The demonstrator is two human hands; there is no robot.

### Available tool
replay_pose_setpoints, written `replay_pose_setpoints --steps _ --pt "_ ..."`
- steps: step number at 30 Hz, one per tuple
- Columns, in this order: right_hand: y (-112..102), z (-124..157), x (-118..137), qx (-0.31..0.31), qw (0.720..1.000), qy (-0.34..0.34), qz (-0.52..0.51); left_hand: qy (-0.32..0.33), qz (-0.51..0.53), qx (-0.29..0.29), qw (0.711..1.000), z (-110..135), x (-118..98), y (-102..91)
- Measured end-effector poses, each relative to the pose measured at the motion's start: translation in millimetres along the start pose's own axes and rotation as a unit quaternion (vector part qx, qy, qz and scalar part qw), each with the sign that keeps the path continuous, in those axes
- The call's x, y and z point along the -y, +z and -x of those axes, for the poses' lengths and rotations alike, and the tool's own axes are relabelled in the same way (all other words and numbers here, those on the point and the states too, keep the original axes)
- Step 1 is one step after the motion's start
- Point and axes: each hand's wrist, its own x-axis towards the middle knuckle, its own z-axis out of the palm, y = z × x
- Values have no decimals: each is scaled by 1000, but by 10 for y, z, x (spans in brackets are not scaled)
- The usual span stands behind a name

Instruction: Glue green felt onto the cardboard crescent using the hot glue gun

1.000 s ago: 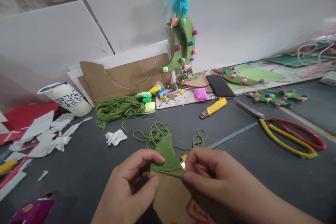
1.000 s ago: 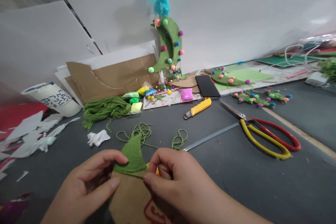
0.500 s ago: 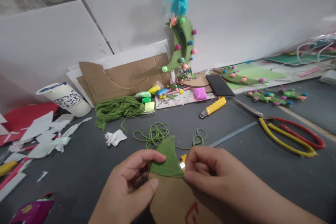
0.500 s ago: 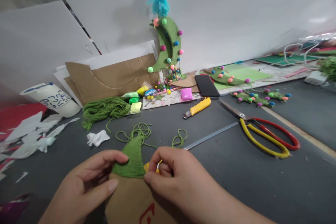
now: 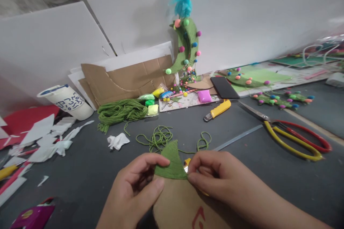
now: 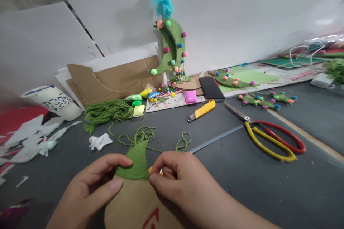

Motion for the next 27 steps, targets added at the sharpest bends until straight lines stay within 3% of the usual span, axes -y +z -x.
replay_pose_setpoints --steps 8,13,17,22,27 --pt "11 10 8 -5 1000 -4 12 -5 0 16 1000 -63 129 -29" --pt "8 24 15 -28 997 -24 67 21 -33 -24 999 -59 125 -35" --pt "19 24 -1 -32 996 -31 79 26 -38 -2 999 -50 111 -10" --pt "39 29 -12 -35 996 -37 80 19 -4 -23 1000 -45 82 45" --pt "58 45 35 -32 994 -39 92 -7 -3 6 1000 -23 60 86"
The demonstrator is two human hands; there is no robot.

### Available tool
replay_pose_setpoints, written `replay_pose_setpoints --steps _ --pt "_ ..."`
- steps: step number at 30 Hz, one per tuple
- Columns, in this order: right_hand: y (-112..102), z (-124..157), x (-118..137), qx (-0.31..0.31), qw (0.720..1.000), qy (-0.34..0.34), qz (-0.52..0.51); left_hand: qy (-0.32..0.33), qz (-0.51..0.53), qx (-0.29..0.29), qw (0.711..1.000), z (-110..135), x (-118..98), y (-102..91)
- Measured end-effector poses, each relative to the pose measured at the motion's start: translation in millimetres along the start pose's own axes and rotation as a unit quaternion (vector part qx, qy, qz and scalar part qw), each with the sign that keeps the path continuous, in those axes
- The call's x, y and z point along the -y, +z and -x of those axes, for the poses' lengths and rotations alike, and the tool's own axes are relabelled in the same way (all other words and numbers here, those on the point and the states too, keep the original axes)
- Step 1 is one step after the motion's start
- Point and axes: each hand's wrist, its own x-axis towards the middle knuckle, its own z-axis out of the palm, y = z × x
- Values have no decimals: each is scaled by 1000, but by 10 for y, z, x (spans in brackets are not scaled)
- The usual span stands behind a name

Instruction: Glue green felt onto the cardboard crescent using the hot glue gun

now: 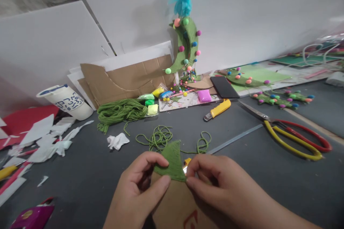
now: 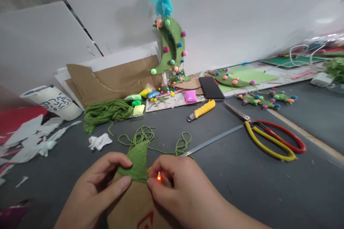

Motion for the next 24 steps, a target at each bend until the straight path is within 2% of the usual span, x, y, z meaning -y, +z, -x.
replay_pose_setpoints --steps 8,15,24 --pt "43 -3 -40 24 999 -23 2 15 -44 -18 999 36 49 62" --pt "36 36 -40 22 998 -49 43 38 -66 -94 993 42 21 89" --pt "33 2 -44 8 998 -62 0 -6 24 -22 999 43 53 87"
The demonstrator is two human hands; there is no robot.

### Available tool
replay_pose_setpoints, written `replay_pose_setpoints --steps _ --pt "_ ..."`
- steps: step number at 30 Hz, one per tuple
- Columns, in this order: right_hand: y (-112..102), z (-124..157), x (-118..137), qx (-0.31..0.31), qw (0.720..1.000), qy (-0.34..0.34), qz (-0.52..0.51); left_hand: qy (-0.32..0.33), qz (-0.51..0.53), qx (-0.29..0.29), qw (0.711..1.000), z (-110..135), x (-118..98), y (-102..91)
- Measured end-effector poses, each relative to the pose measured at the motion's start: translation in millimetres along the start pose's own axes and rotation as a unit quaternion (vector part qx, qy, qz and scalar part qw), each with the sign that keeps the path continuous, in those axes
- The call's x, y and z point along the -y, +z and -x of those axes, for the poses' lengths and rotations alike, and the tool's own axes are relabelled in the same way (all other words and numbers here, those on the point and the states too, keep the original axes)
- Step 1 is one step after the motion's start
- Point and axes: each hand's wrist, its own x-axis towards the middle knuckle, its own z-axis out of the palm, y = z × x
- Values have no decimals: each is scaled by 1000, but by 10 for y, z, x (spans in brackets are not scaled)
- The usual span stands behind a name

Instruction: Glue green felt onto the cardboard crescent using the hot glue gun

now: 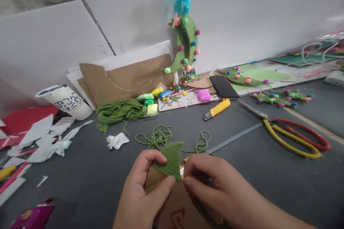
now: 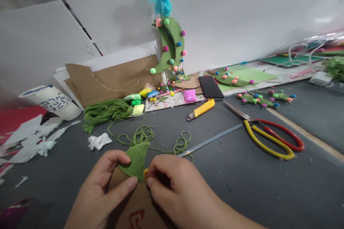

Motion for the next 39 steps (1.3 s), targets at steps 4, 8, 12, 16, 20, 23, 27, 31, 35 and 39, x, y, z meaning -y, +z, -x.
replay_pose_setpoints --steps 4,8,12,16,20,23,27,31,35,39 --pt "33 -30 40 10 995 47 -84 -2 10 -5 1000 8 1 16" --pt "68 -38 39 50 969 112 -214 22 2 -22 1000 23 -11 18" --pt "92 -40 -13 73 950 125 -276 6 14 -29 999 35 -24 13" --pt "93 -54 -37 59 952 121 -274 21 1 -20 1000 22 -3 11" --pt "73 -75 -15 26 966 89 -243 47 -23 -21 998 -5 31 16" --pt "75 -80 -5 26 968 110 -224 50 -39 -28 998 -11 38 24" --pt "90 -74 -21 31 966 127 -221 11 23 7 1000 5 33 14" --pt "77 -72 -61 37 958 112 -262 -56 105 84 989 -3 42 -22" --pt "51 -67 -81 20 956 101 -273 -16 100 41 994 -55 31 -41" --pt "39 -53 -65 20 958 94 -269 -29 120 46 991 -104 14 -63"
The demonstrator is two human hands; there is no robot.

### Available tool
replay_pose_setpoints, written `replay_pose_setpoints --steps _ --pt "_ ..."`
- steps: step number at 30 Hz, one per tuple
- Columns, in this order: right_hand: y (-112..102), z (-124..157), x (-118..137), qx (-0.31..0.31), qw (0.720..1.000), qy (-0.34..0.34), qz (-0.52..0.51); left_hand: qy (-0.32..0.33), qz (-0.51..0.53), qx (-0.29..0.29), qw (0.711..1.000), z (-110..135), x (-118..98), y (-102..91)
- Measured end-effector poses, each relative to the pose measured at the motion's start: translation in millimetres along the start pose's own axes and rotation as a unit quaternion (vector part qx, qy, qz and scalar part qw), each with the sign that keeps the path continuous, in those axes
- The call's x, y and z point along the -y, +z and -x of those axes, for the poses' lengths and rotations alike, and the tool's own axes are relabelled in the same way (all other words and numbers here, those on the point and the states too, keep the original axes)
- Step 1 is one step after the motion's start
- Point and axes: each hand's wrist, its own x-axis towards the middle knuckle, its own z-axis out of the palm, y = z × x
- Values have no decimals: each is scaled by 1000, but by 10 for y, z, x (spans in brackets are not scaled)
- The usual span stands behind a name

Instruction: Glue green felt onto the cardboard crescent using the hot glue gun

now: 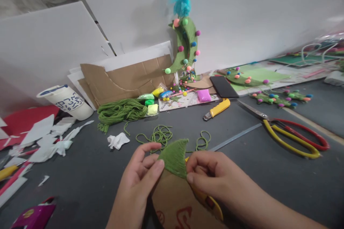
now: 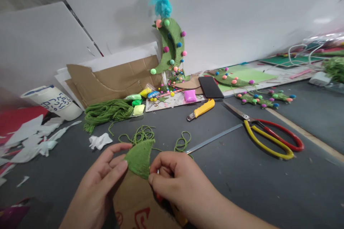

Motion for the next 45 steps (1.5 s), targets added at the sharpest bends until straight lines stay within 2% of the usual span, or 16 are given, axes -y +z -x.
replay_pose_setpoints --steps 4,11,18,26,32,36,40,45 --pt "8 5 2 -8 1000 6 1 -7 -55 -15 998 -24 17 -53" --pt "1 -17 -19 -5 1000 6 6 -23 -26 -3 999 -35 48 -44" --pt "-1 -36 -67 -9 1000 12 -10 -52 2 60 997 -27 46 -7" --pt "11 -35 -82 -6 1000 15 -14 -60 22 79 995 -25 45 -19" --pt "26 -35 -63 -6 1000 15 -6 -76 15 118 990 -13 -1 25" --pt "41 -27 -39 -5 1000 17 25 -77 10 103 992 -2 17 16" --pt "54 14 -18 -29 997 2 65 -59 25 78 995 -2 24 12" --pt "50 24 1 -6 998 -1 62 -105 90 98 986 -23 3 -3"
